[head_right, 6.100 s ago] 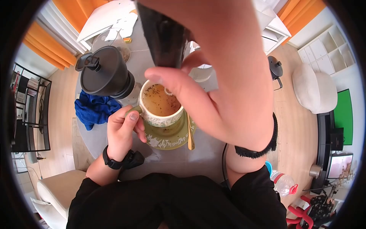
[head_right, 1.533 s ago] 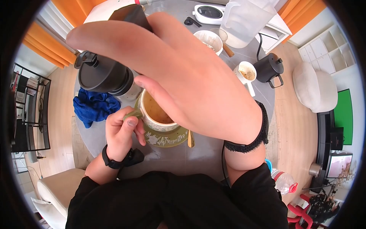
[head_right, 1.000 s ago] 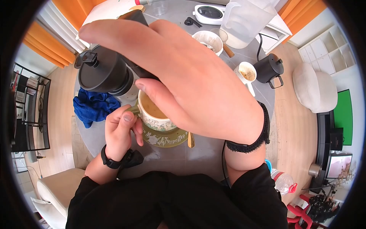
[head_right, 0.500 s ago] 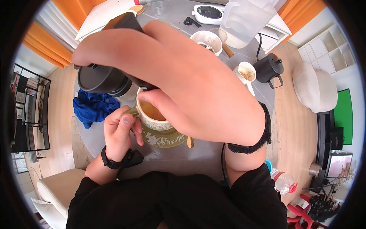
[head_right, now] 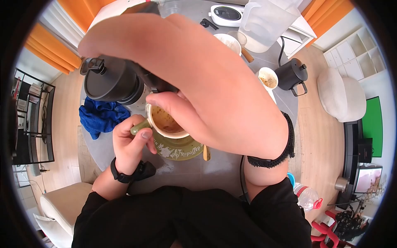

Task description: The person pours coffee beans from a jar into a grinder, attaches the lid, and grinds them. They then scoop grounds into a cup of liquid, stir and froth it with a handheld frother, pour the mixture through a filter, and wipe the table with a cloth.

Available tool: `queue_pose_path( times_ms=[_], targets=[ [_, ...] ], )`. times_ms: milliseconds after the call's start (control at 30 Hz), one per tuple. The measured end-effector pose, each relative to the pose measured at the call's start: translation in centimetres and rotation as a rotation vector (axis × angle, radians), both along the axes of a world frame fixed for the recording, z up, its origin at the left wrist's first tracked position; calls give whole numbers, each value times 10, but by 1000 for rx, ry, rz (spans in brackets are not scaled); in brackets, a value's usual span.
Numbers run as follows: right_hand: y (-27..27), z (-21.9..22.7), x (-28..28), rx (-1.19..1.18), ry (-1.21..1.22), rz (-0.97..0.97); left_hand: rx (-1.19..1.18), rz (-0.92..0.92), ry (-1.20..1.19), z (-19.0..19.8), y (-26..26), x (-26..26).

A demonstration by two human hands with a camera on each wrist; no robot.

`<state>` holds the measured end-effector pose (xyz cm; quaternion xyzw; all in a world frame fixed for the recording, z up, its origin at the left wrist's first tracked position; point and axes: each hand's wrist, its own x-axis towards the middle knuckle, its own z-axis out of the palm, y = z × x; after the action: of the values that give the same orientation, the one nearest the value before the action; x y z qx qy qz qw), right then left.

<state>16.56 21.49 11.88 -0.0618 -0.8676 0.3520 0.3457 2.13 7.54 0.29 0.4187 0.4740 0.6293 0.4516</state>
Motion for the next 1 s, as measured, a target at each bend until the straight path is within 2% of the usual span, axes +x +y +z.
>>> queue_pose_path(
  times_ms=[100, 267, 400, 500, 567, 600, 767, 833, 867, 900, 933, 1000],
  targets=[
    [-13, -2, -2, 1, 20, 5, -30, 16, -25, 0, 0, 0],
    [4, -2, 0, 0, 51, 13, -5, 42, 3, -3, 1, 1],
    [-8, -4, -3, 3, 76, 22, -2, 73, 34, -4, 2, 0],
    [-6, -4, -1, 5, 93, 31, -6, 110, 124, -4, 2, -1],
    [7, -4, -17, 5, 105, 35, -8, 145, 224, -3, 3, -1],
    [-11, -5, 2, 6, 111, 37, -16, 154, 222, -3, 3, 0],
    [6, 0, 14, 15, 147, 47, 8, 161, 233, -5, 3, 0],
    [3, 1, -1, 20, 159, 51, 13, 162, 227, -5, 3, 0],
    [30, 7, -7, 23, 164, 57, 15, 170, 236, -5, 3, 0],
    [-9, 0, 1, 24, 169, 64, 15, 178, 245, -4, 3, -1],
    [16, 2, 6, 24, 174, 70, 15, 182, 243, -4, 2, -1],
    [19, 2, 9, 26, 185, 76, 17, 193, 256, -3, 2, -1]
  ],
)
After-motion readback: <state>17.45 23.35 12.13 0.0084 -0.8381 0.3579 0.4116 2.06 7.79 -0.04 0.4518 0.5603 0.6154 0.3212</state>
